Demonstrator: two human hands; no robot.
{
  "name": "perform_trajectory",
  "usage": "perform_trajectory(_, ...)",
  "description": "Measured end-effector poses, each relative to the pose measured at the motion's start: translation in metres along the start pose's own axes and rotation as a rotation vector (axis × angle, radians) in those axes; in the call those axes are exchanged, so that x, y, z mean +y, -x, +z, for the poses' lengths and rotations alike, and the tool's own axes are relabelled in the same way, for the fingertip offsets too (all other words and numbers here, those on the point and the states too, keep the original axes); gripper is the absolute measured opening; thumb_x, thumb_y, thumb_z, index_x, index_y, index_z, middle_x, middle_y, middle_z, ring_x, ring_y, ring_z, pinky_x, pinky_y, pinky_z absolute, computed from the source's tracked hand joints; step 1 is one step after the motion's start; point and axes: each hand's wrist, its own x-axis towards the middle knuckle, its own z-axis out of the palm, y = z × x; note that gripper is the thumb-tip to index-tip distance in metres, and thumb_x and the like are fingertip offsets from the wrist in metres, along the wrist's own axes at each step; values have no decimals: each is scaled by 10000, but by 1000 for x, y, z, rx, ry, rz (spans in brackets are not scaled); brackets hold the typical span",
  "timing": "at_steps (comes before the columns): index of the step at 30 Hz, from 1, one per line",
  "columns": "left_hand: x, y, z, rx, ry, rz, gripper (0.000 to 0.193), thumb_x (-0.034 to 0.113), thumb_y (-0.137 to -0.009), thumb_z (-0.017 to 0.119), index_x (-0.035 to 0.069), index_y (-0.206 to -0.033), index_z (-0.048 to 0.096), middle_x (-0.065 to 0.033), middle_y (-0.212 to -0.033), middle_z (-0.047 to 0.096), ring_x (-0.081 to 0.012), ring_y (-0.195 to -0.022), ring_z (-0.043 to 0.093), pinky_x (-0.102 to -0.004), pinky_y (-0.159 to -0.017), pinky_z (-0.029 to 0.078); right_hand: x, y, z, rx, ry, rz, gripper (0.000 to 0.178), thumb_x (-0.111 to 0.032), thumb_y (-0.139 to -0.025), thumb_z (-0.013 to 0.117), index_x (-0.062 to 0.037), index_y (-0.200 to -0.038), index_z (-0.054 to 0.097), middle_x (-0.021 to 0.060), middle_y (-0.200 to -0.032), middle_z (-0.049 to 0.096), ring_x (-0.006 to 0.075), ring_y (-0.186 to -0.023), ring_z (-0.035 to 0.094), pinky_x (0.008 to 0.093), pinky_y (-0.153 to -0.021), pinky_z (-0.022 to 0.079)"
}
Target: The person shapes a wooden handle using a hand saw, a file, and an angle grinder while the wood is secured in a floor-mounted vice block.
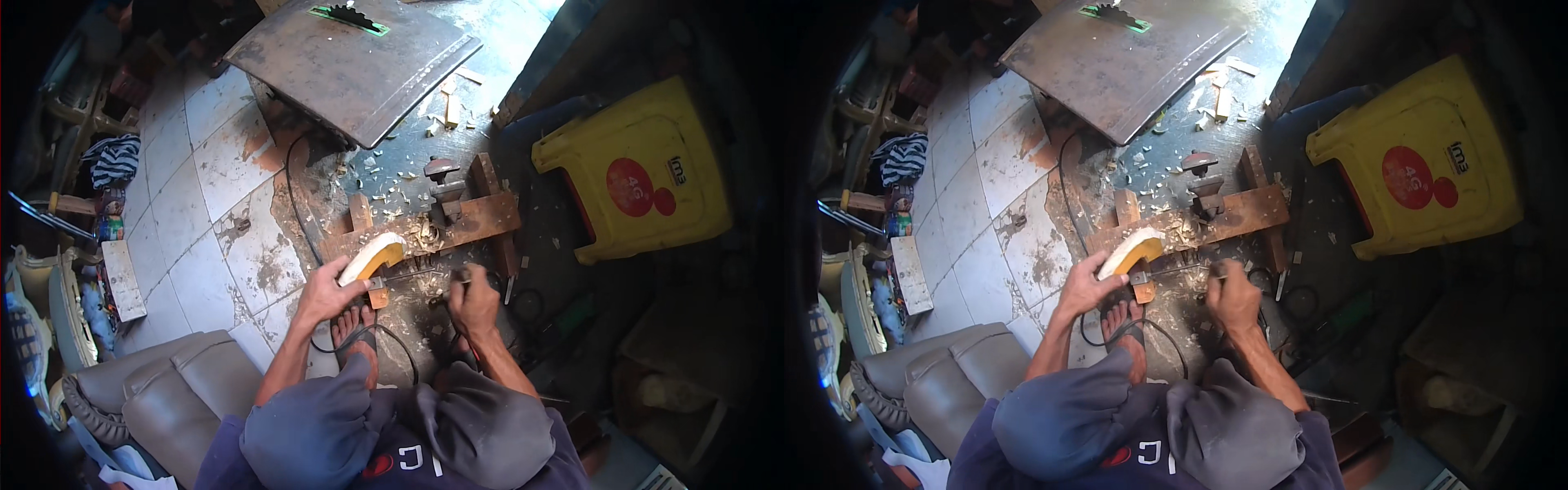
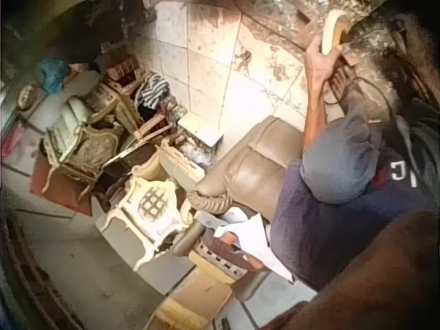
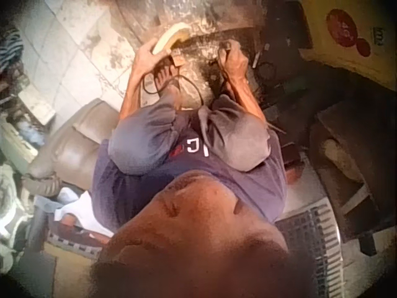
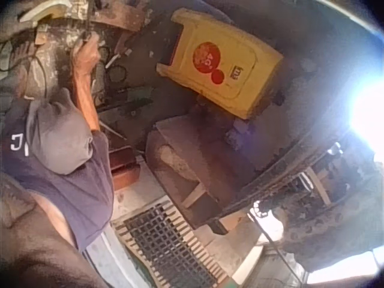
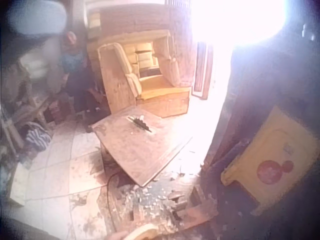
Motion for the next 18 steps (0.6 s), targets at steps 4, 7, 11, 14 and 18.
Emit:
perform_trajectory(4,12,-6,-22,-132,328,28,387,269,-864,805,-9,-1102,678,-27,-895,672,-113,-801,644,-295,-707,527,53,-2,-16,219,233,411,329,-222,-971,612,3,-1211,592,278,-1037,693,470,-932,687,523,-799,543)
perform_trajectory(7,34,-21,-35,-236,339,65,358,268,-855,804,-4,-1060,692,-33,-865,676,-119,-800,644,-274,-739,512,89,-1,-28,195,441,477,399,-286,-1000,571,30,-1242,587,312,-1109,675,484,-1000,668,545,-847,523)
perform_trajectory(11,71,-37,-50,-334,264,172,350,316,-872,822,8,-992,708,-18,-807,673,-103,-739,634,-276,-700,494,107,-14,-49,8,496,506,435,-292,-1006,565,43,-1282,595,315,-1176,665,480,-1098,640,539,-919,503)
perform_trajectory(14,87,-56,-58,-359,-1,321,373,368,-846,839,37,-974,726,-15,-786,674,-112,-742,637,-317,-656,477,96,-33,-65,139,327,342,457,-279,-1004,589,46,-1326,592,288,-1187,673,445,-1151,636,480,-977,499)
perform_trajectory(18,153,-52,-45,-426,-394,457,352,279,-794,863,51,-1028,732,-83,-810,713,-206,-802,697,-367,-664,493,-11,-90,-122,-177,-439,289,563,-320,-987,658,49,-1400,556,230,-1334,622,294,-1264,595,374,-1076,454)
